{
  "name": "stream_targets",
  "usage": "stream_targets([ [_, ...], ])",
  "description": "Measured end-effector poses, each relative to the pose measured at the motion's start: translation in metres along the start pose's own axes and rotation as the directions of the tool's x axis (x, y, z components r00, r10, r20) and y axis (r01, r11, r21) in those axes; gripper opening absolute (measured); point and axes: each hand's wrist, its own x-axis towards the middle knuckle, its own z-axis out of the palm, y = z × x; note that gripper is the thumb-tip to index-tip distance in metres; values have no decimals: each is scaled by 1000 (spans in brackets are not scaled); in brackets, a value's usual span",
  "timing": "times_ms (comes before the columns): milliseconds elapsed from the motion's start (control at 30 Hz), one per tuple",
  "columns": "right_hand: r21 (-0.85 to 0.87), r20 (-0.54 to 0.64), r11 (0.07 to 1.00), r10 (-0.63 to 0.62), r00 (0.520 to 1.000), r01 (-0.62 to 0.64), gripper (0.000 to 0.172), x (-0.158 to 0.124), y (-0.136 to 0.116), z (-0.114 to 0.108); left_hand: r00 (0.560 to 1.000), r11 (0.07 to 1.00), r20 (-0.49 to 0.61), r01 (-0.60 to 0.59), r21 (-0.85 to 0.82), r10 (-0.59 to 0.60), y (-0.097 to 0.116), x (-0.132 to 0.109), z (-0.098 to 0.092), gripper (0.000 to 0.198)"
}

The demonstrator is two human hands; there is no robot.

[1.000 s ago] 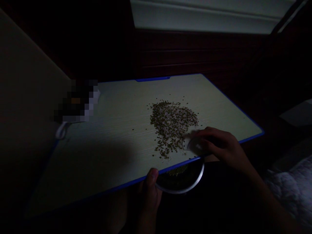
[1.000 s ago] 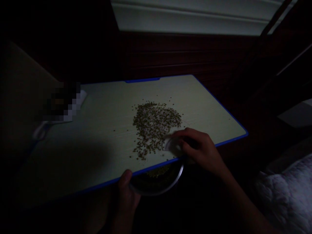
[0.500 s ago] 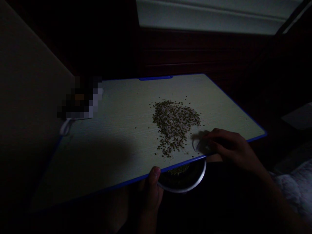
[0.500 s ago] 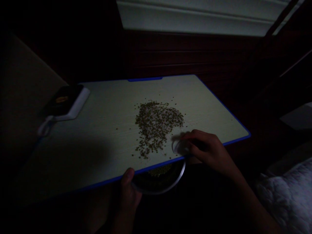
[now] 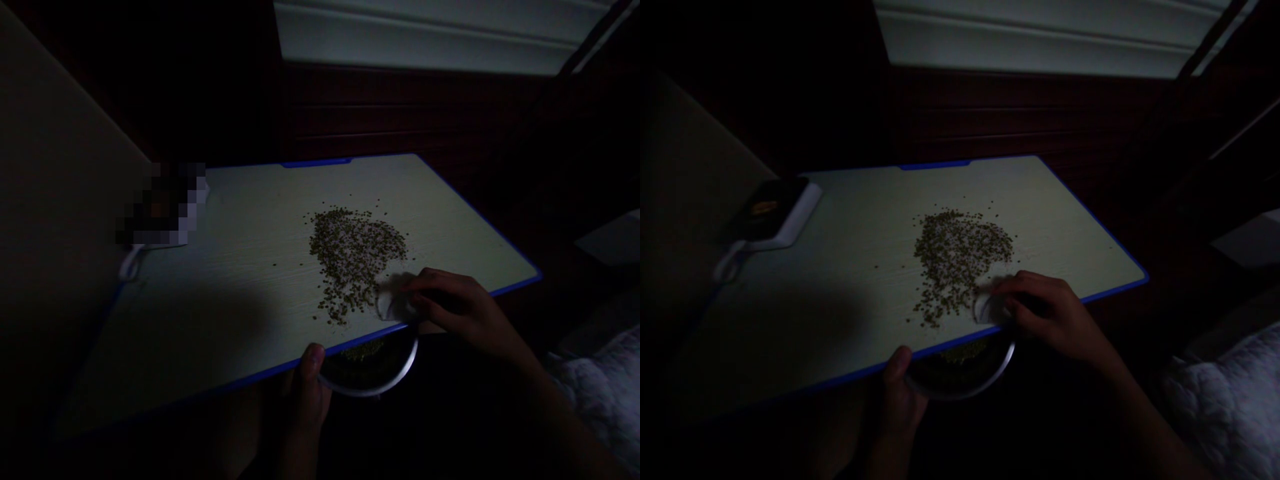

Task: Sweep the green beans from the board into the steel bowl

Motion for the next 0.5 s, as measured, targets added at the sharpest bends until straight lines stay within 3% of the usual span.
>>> stream_targets([
  [133,-70,-37,997,41,998,-43,21,0,2,1,998,998,-61,15,-66,-19,4,-1,5,78],
  [267,-35,-82,995,93,992,-96,21,0,-1,1,991,989,-90,90,-119,-101,6,-3,10,80],
  [500,-55,9,998,-7,1000,8,21,1,-2,-1,997,992,-54,56,-112,-62,5,-4,9,82],
])
